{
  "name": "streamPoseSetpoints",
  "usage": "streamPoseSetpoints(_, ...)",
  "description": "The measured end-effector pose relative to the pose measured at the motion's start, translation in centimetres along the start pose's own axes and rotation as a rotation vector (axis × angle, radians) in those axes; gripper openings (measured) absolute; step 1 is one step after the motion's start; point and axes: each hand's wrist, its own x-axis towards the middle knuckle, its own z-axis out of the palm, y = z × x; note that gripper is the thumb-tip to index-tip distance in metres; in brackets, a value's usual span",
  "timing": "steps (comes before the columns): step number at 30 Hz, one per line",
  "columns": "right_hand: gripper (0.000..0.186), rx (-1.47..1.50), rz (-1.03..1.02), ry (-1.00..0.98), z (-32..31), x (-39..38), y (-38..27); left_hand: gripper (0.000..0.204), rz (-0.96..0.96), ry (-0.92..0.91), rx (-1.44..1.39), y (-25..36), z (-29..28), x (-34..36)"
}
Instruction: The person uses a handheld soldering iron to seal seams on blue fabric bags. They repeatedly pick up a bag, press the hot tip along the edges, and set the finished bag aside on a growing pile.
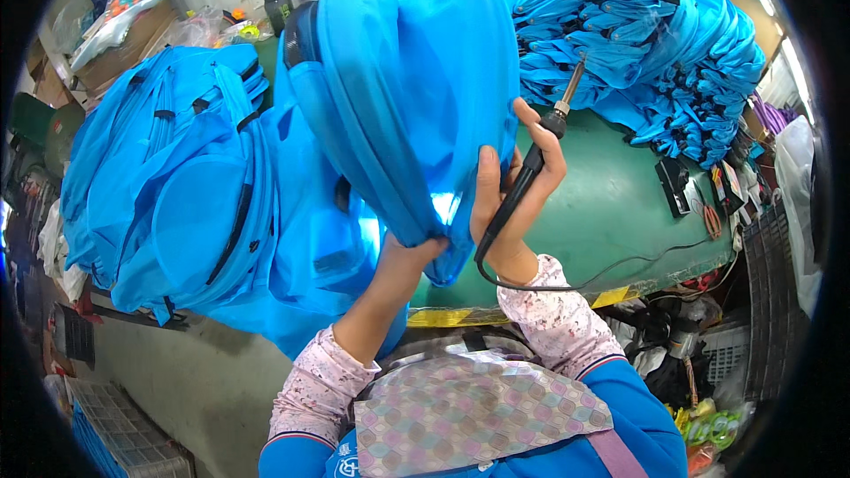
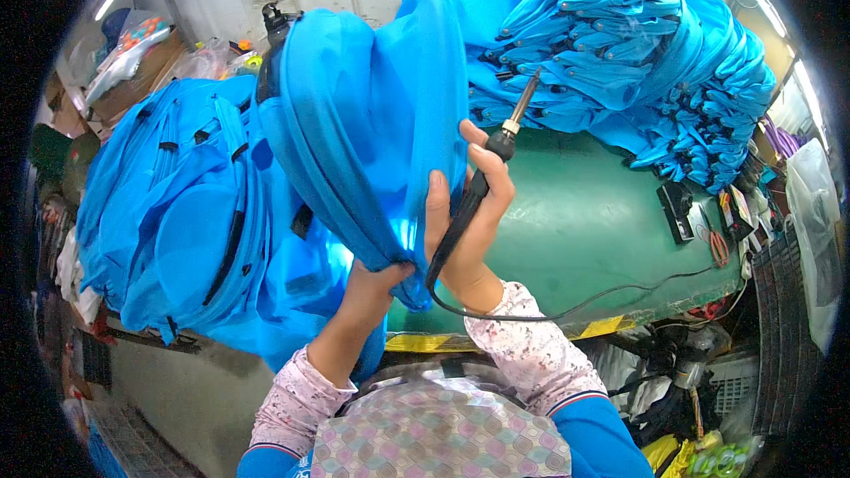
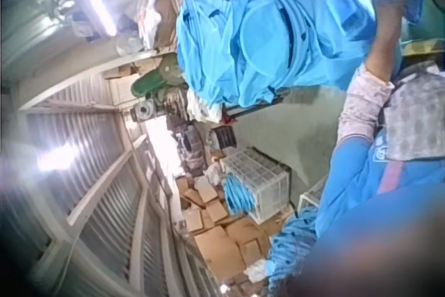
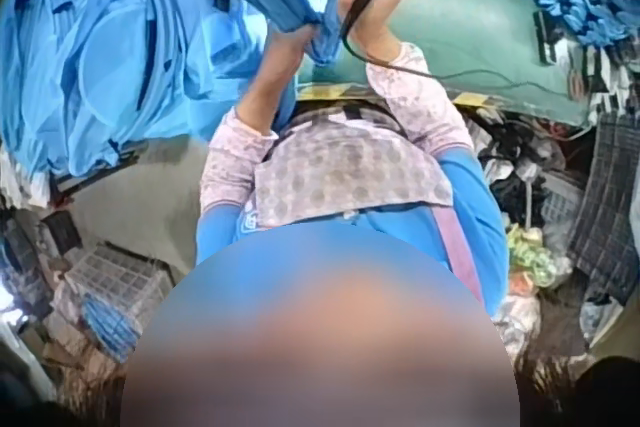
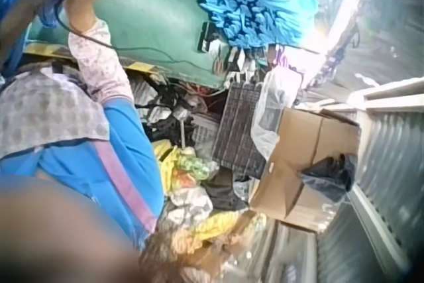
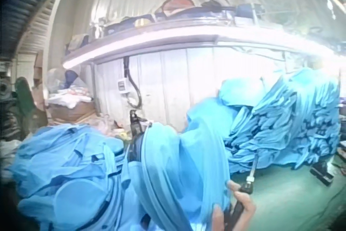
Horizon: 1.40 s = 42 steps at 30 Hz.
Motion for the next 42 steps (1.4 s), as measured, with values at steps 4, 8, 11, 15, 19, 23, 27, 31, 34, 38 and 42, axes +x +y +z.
streamPoseSetpoints(4,0.061,-0.244,-0.043,-0.142,-2.8,-0.6,2.8,0.019,0.013,0.125,-0.081,-0.1,-0.6,0.2)
streamPoseSetpoints(8,0.056,-0.359,-0.292,-0.151,-2.9,0.5,1.2,0.037,-0.026,-0.005,-0.041,1.5,0.6,-0.6)
streamPoseSetpoints(11,0.047,-0.385,-0.409,-0.213,-4.8,0.8,-1.7,0.046,-0.067,-0.109,-0.019,1.8,0.9,-0.3)
streamPoseSetpoints(15,0.041,-0.214,-0.128,-0.383,-10.3,-1.1,-6.7,0.038,-0.036,-0.077,-0.008,1.5,1.0,0.2)
streamPoseSetpoints(19,0.034,-0.356,-0.234,-0.539,-11.9,-3.0,-7.3,0.033,-0.034,-0.084,0.021,1.3,0.9,0.2)
streamPoseSetpoints(23,0.03,-0.36,-0.297,-0.528,-11.2,-3.9,-6.9,0.033,-0.019,-0.073,0.031,1.6,1.2,0.0)
streamPoseSetpoints(27,0.029,-0.412,-0.392,-0.536,-10.8,-3.8,-6.5,0.04,-0.06,-0.05,0.083,1.3,1.0,-0.1)
streamPoseSetpoints(31,0.031,-0.374,-0.272,-0.534,-9.9,-2.2,-6.4,0.029,-0.01,-0.073,0.07,1.6,1.5,-0.2)
streamPoseSetpoints(34,0.024,-0.303,-0.09,-0.515,-9.7,-0.6,-6.6,0.029,-0.023,-0.086,0.1,1.1,1.2,0.2)
streamPoseSetpoints(38,0.028,-0.214,-0.142,-0.486,-10.8,-0.6,-7.0,0.031,-0.038,-0.067,0.08,1.4,1.6,-0.1)
streamPoseSetpoints(42,0.042,-0.229,-0.328,-0.58,-8.5,0.0,-2.9,0.042,0.019,-0.069,0.15,0.5,0.3,-0.8)
